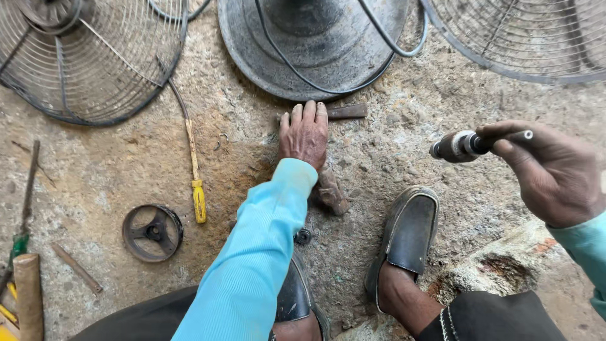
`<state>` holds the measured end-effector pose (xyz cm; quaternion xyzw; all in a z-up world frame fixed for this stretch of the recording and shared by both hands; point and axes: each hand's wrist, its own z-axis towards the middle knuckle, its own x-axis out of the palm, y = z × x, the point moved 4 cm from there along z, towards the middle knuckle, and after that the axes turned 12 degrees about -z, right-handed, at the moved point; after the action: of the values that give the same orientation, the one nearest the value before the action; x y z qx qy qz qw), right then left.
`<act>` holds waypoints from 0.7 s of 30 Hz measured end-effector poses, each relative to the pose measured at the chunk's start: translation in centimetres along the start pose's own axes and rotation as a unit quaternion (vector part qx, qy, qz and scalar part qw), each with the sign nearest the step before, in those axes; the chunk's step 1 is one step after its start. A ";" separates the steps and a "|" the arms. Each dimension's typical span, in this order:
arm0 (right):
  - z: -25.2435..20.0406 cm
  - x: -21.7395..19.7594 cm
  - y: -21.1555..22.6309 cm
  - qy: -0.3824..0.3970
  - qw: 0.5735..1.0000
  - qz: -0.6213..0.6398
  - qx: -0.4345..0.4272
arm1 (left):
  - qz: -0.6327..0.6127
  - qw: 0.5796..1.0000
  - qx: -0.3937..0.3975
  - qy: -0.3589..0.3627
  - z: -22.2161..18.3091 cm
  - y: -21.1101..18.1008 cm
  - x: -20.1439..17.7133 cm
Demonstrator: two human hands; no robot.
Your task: The person is repairing a fan motor by removing and installing bearings onto the motor shaft. They use a hammer to tap the bearings into place and repeatedly check the fit by rotating the shaft.
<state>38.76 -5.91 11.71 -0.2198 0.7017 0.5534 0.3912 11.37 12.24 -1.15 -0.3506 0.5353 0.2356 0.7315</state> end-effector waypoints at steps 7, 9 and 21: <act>0.3 2.0 -3.9 0.063 0.996 -0.056 -0.011 | -0.018 0.995 -0.006 0.096 0.4 0.8 2.7; -0.1 2.5 -4.8 0.081 0.994 -0.069 0.007 | -0.028 0.997 -0.011 0.076 1.1 0.9 3.1; -1.1 4.5 -8.5 0.034 0.996 0.024 -0.084 | -0.155 0.977 0.112 0.097 0.2 -8.8 4.8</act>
<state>42.04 -8.84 3.09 -0.2534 0.6705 0.6123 0.3337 19.31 6.56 -3.34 -0.3662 0.5661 0.0222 0.7382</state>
